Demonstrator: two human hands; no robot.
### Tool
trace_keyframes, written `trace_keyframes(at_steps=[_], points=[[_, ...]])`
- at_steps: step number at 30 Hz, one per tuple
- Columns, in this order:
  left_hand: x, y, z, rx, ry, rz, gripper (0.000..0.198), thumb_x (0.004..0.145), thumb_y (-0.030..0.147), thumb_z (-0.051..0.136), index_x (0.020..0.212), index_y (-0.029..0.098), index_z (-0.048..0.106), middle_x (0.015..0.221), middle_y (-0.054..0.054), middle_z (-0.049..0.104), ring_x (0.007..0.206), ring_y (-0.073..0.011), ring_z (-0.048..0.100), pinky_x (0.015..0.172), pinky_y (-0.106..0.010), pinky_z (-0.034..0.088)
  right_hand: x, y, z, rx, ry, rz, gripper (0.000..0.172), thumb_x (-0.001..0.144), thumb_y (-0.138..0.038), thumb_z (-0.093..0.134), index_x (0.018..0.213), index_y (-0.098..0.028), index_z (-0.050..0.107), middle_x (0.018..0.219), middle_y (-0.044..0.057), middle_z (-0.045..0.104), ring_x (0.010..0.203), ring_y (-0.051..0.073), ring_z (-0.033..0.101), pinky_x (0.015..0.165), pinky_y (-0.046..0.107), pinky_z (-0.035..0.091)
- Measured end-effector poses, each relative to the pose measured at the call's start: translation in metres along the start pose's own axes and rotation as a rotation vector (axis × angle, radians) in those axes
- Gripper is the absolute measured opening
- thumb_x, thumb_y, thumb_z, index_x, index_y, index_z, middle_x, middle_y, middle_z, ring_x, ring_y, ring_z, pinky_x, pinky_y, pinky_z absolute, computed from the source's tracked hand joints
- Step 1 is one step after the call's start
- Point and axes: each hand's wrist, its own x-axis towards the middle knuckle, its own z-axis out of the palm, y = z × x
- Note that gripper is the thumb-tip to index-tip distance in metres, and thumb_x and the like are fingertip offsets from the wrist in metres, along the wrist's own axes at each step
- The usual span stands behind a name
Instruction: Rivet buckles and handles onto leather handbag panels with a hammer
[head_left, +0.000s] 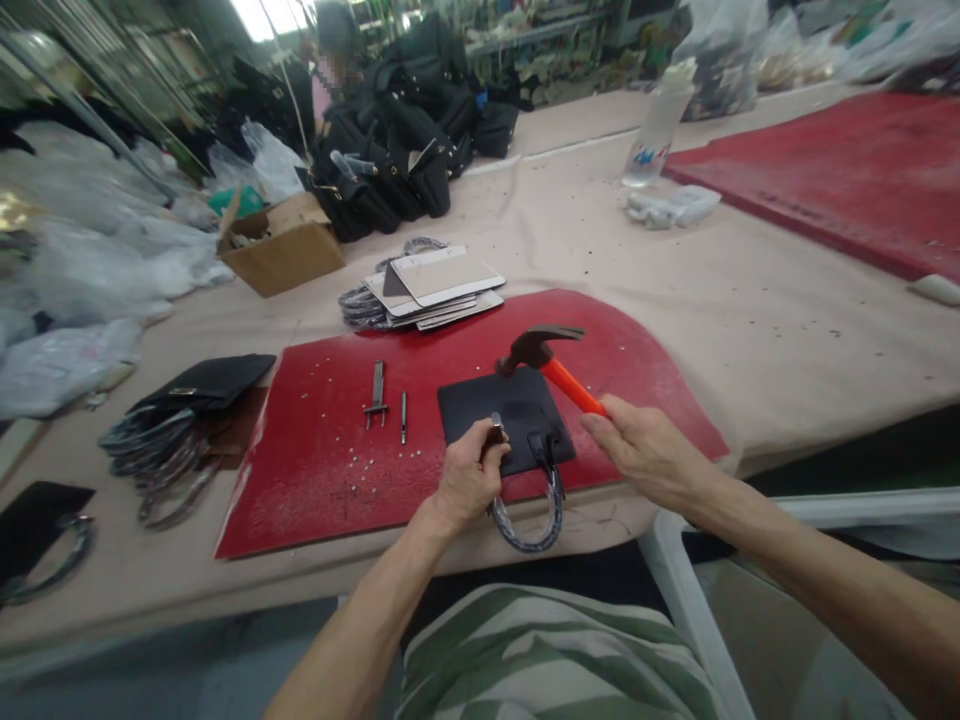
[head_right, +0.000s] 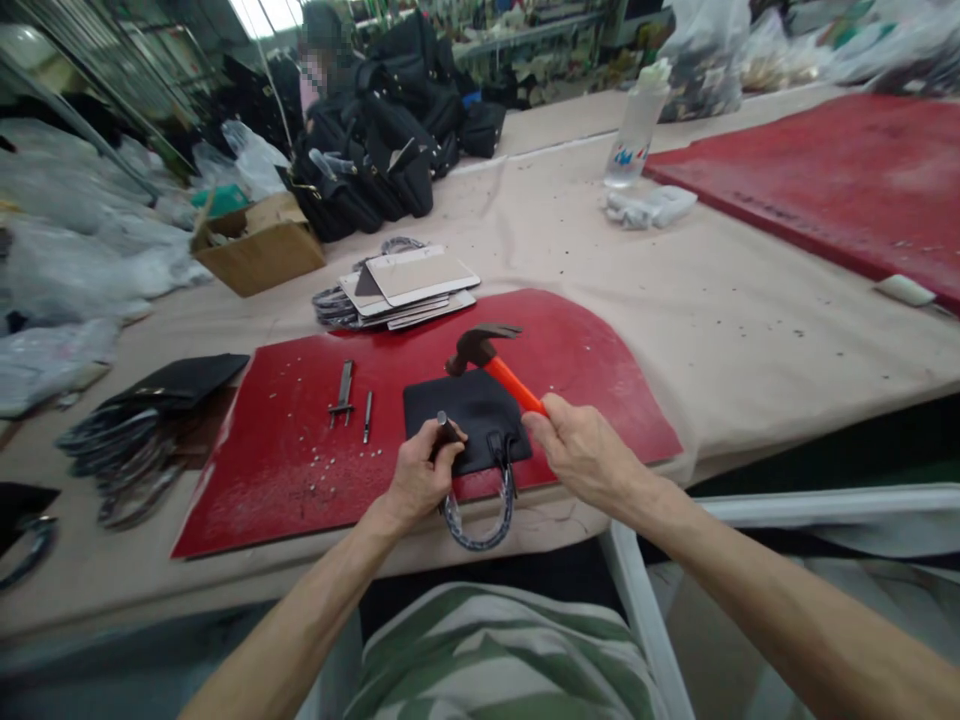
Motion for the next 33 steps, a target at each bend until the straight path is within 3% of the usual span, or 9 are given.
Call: trace_keyframes(at_steps=[3, 10, 12, 18, 22, 33], points=[[0.000, 0.000, -0.001, -0.045, 0.000, -0.021, 0.025, 0.090, 0.013, 0.055, 0.114, 0.020, 0.060, 0.095, -0.005, 0.071, 0.088, -0.0172, 0.069, 0.084, -0.030, 0.056, 0.018, 0.012, 0.017, -0.099, -0.091, 0.082, 0.028, 0.099, -0.038, 0.042, 0.075, -0.024, 0.045, 0.063, 0.001, 0.056, 0.057, 0.017, 0.053, 0.055, 0.030, 0.027], [-0.009, 0.003, -0.012, -0.034, 0.019, -0.075, 0.012, 0.089, 0.017, 0.063, 0.099, 0.020, 0.069, 0.095, -0.004, 0.075, 0.087, -0.0166, 0.072, 0.083, -0.028, 0.057, 0.034, 0.019, 0.052, -0.380, -0.149, 0.202, 0.022, 0.098, -0.039, 0.054, 0.095, -0.018, 0.059, 0.081, 0.010, 0.069, 0.077, 0.025, 0.066, 0.058, 0.031, 0.027], [-0.011, 0.003, -0.015, -0.042, 0.037, -0.079, 0.011, 0.088, 0.018, 0.065, 0.098, 0.020, 0.071, 0.095, -0.004, 0.076, 0.089, -0.0172, 0.073, 0.084, -0.028, 0.058, 0.035, 0.018, 0.054, -0.407, -0.154, 0.223, 0.023, 0.098, -0.040, 0.054, 0.098, -0.017, 0.060, 0.082, 0.011, 0.070, 0.077, 0.027, 0.067, 0.058, 0.032, 0.026], [-0.010, -0.001, -0.013, -0.295, 0.168, -0.297, 0.013, 0.089, 0.023, 0.067, 0.100, 0.018, 0.067, 0.093, -0.004, 0.077, 0.086, -0.0182, 0.075, 0.081, -0.030, 0.062, 0.034, 0.016, 0.054, -0.438, -0.157, 0.230, 0.024, 0.098, -0.041, 0.053, 0.101, -0.018, 0.060, 0.081, 0.011, 0.071, 0.077, 0.029, 0.068, 0.057, 0.032, 0.025], [-0.007, 0.000, -0.008, -0.247, 0.088, -0.252, 0.012, 0.088, 0.021, 0.067, 0.100, 0.019, 0.068, 0.095, -0.003, 0.077, 0.087, -0.0172, 0.074, 0.083, -0.029, 0.061, 0.034, 0.014, 0.054, -0.447, -0.166, 0.245, 0.024, 0.099, -0.041, 0.053, 0.101, -0.018, 0.060, 0.082, 0.011, 0.071, 0.078, 0.029, 0.069, 0.057, 0.032, 0.025], [-0.003, 0.002, -0.006, -0.132, 0.044, -0.178, 0.010, 0.090, 0.018, 0.063, 0.099, 0.020, 0.069, 0.094, -0.002, 0.076, 0.087, -0.0162, 0.073, 0.082, -0.028, 0.060, 0.031, 0.013, 0.053, -0.458, -0.175, 0.240, 0.024, 0.100, -0.040, 0.052, 0.103, -0.018, 0.060, 0.082, 0.011, 0.071, 0.076, 0.028, 0.069, 0.056, 0.032, 0.025]])
